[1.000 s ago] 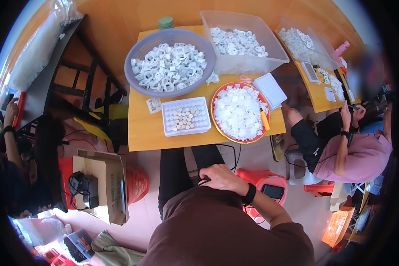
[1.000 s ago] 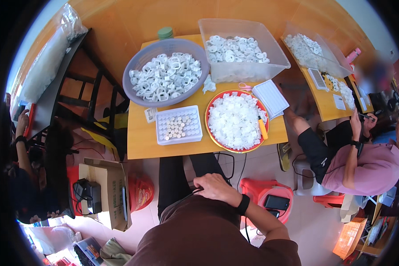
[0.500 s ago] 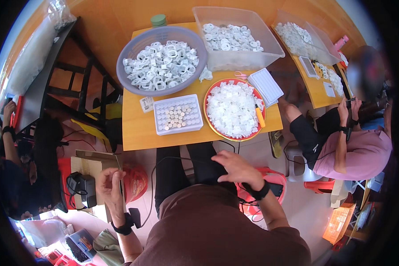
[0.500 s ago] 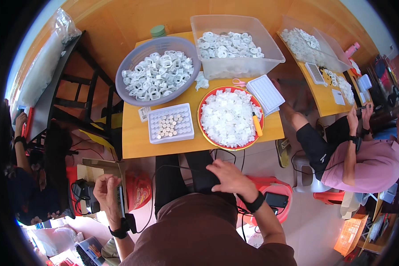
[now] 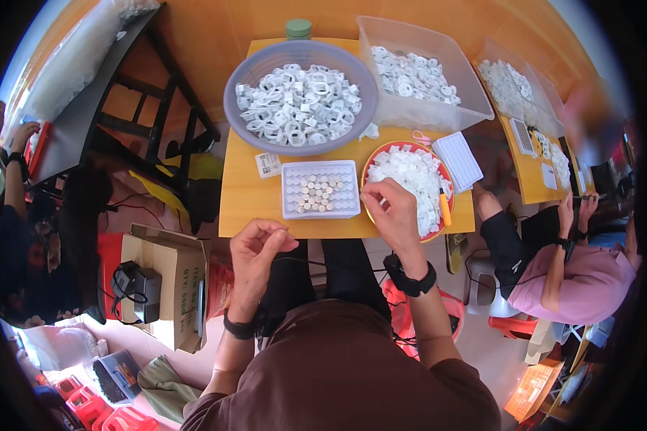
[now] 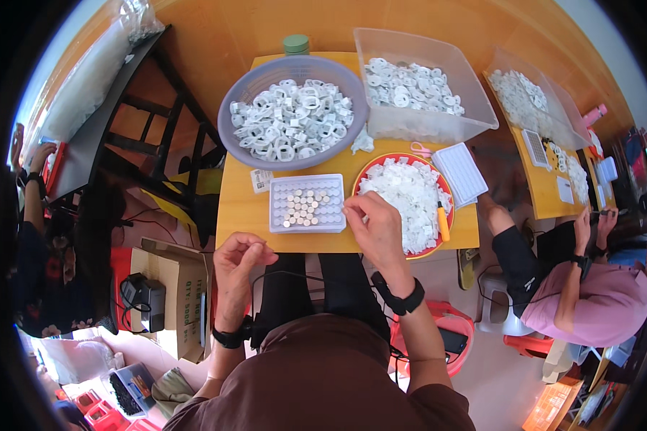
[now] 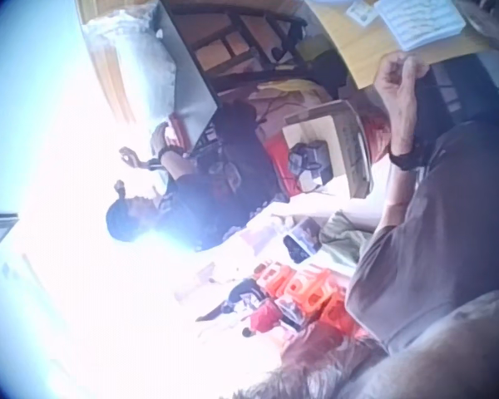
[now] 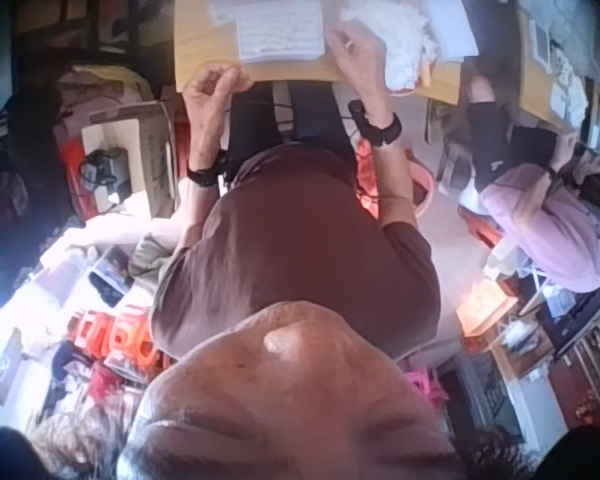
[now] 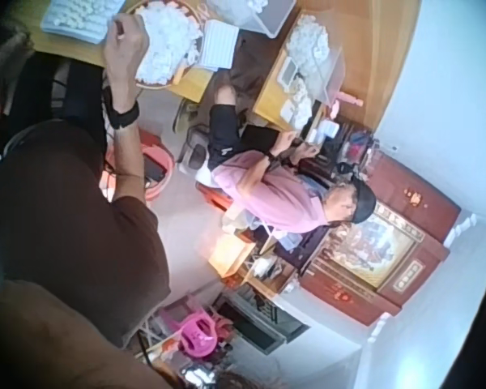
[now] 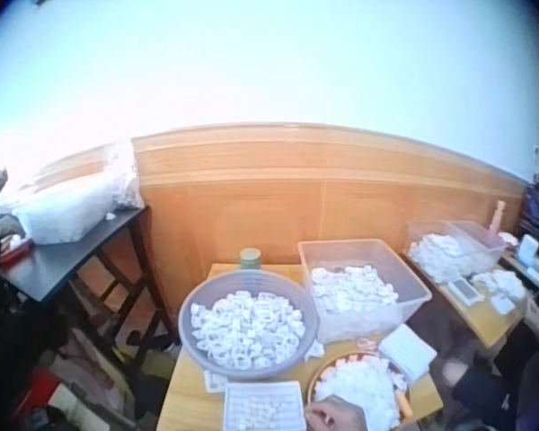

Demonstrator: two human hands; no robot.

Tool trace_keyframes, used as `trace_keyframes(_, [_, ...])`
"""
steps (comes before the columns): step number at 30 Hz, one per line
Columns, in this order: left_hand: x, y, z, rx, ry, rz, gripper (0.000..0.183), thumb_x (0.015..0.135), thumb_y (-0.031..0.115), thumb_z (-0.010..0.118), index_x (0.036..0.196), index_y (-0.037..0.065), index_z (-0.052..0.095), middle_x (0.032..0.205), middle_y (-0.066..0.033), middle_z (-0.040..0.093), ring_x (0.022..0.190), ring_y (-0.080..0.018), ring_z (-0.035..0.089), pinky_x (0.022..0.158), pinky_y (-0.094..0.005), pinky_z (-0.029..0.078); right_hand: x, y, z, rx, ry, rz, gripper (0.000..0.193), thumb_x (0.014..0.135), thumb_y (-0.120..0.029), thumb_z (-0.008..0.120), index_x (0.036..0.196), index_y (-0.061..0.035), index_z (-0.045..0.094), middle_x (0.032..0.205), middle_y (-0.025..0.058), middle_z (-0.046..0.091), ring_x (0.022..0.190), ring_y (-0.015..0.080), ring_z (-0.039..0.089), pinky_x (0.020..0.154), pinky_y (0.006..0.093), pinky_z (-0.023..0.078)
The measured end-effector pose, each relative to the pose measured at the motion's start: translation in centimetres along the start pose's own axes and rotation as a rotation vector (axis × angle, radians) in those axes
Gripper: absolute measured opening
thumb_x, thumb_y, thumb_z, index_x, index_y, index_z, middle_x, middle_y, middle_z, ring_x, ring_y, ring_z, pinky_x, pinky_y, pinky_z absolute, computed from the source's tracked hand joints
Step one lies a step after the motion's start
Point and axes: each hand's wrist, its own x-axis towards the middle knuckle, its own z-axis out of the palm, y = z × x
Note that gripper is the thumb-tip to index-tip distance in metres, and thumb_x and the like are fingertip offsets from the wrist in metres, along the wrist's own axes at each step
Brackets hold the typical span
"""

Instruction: Assembling small white plastic components and placing them into a partitioned tray.

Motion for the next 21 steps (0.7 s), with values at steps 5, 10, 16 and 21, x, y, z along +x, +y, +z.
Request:
trace_keyframes(5, [0.1,-1.5,-1.6,0.0,0.061,-0.044,0.01,0.086,0.008,0.057,0.088,-0.002,0.057,0.077,-0.0075,0.061,0.07,-0.0135,0.062,0.067,-0.0253,0.053,1.6,1.3,2.1,-0.023,0.049,-0.002,0.007,0.074,-0.001,0.062,0.08,0.0006,0.061,0.07,0.01,0.056,0.061,0.0205,0.057,0.055,0.0299,0.044])
trace_keyframes(10, [0.0,-2.2,-2.3,-0.057,0.12,-0.112,0.011,0.085,0.009,0.057,0.086,-0.001,0.058,0.076,-0.0065,0.061,0.068,-0.013,0.062,0.065,-0.0248,0.053,1.8,1.1,2.9,-0.032,-0.001,-0.013,0.008,0.073,-0.001,0.063,0.08,0.0003,0.061,0.07,0.0091,0.057,0.059,0.0196,0.056,0.055,0.03,0.043])
trace_keyframes(16, [0.1,-2.6,-2.7,-0.05,0.14,-0.106,0.01,0.085,0.009,0.058,0.086,-0.001,0.058,0.075,-0.006,0.061,0.067,-0.0125,0.061,0.065,-0.0243,0.053,4.7,-1.6,1.9,0.043,-0.013,-0.037,0.006,0.073,-0.003,0.062,0.079,0.0002,0.061,0.068,0.0101,0.056,0.059,0.0215,0.056,0.055,0.0299,0.042])
trace_keyframes(21, [-0.1,-2.5,-3.0,-0.03,0.137,-0.099,0.011,0.085,0.012,0.058,0.086,0.001,0.058,0.075,-0.0063,0.062,0.067,-0.0125,0.062,0.065,-0.0247,0.052,10.6,-2.1,2.5,-0.01,-0.069,-0.184,0.007,0.075,-0.005,0.059,0.079,0.0009,0.061,0.069,0.0121,0.059,0.063,0.0251,0.058,0.059,0.0333,0.044])
